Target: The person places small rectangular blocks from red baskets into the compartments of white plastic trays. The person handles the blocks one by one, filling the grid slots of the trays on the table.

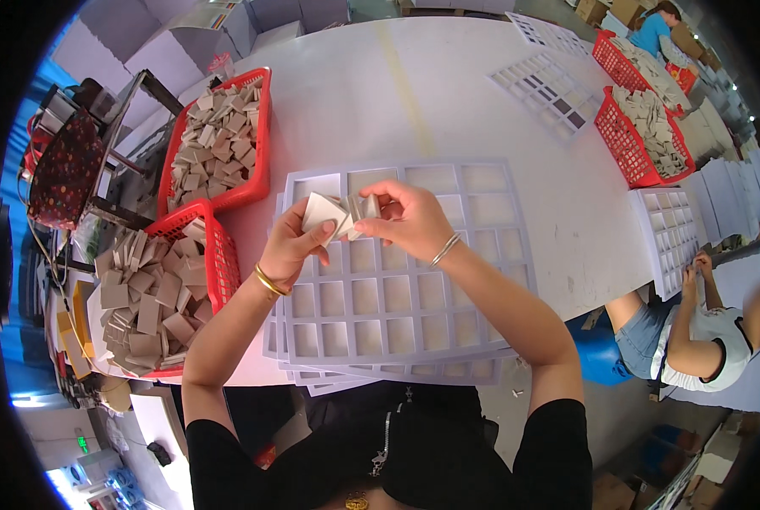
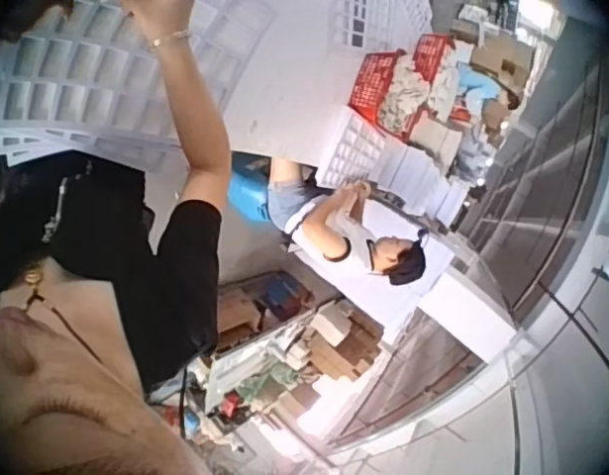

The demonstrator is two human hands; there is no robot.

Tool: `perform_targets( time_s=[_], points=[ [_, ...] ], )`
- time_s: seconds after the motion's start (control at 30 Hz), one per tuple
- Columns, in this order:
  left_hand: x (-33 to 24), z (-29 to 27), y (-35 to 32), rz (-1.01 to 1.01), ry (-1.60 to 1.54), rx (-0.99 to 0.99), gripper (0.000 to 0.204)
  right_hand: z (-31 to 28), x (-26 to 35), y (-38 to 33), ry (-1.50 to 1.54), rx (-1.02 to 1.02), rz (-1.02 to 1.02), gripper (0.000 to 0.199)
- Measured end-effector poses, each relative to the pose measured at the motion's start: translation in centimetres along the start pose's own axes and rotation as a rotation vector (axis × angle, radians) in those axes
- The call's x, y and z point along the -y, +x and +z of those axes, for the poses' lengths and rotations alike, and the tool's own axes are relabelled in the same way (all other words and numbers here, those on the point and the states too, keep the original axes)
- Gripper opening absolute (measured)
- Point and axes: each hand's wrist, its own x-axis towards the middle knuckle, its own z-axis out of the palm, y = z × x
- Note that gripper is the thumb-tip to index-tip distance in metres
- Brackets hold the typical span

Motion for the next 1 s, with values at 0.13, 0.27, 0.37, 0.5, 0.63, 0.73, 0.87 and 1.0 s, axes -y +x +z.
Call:
perform_targets(
  time_s=[0.13,0.27,0.37,0.5,0.63,0.73,0.87,1.0],
  points=[
    [0.4,-0.5,-0.4,0.01,0.009,-0.13,0.042,-2.2,-2.2,-1.1,-0.327,-0.023,-0.141,0.037],
    [1.3,-1.7,-1.2,-0.141,0.104,-0.005,0.038,-2.3,-2.7,-2.4,-0.521,0.012,-0.002,0.026],
    [2.5,-2.2,-0.9,-0.171,0.18,0.047,0.038,-1.6,-2.3,-2.2,-0.453,-0.032,0.004,0.017],
    [2.6,-1.7,-0.5,-0.193,0.137,0.028,0.04,-1.9,-3.8,-1.8,-0.43,-0.002,-0.008,0.012],
    [3.6,-2.1,-0.5,-0.129,0.055,-0.002,0.039,-2.5,-3.7,-1.4,-0.487,0.03,0.023,0.011],
    [3.6,-1.9,-0.5,-0.121,0.011,-0.08,0.037,-2.7,-4.2,-1.3,-0.548,0.051,-0.003,0.012],
    [3.3,-1.4,-0.5,-0.104,-0.026,-0.064,0.039,-1.8,-5.3,-1.6,-1.048,-0.024,-0.462,0.014],
    [3.8,-1.4,-0.7,-0.1,-0.028,-0.054,0.038,0.0,-2.9,-1.5,-0.635,-0.036,-0.304,0.028]
  ],
)
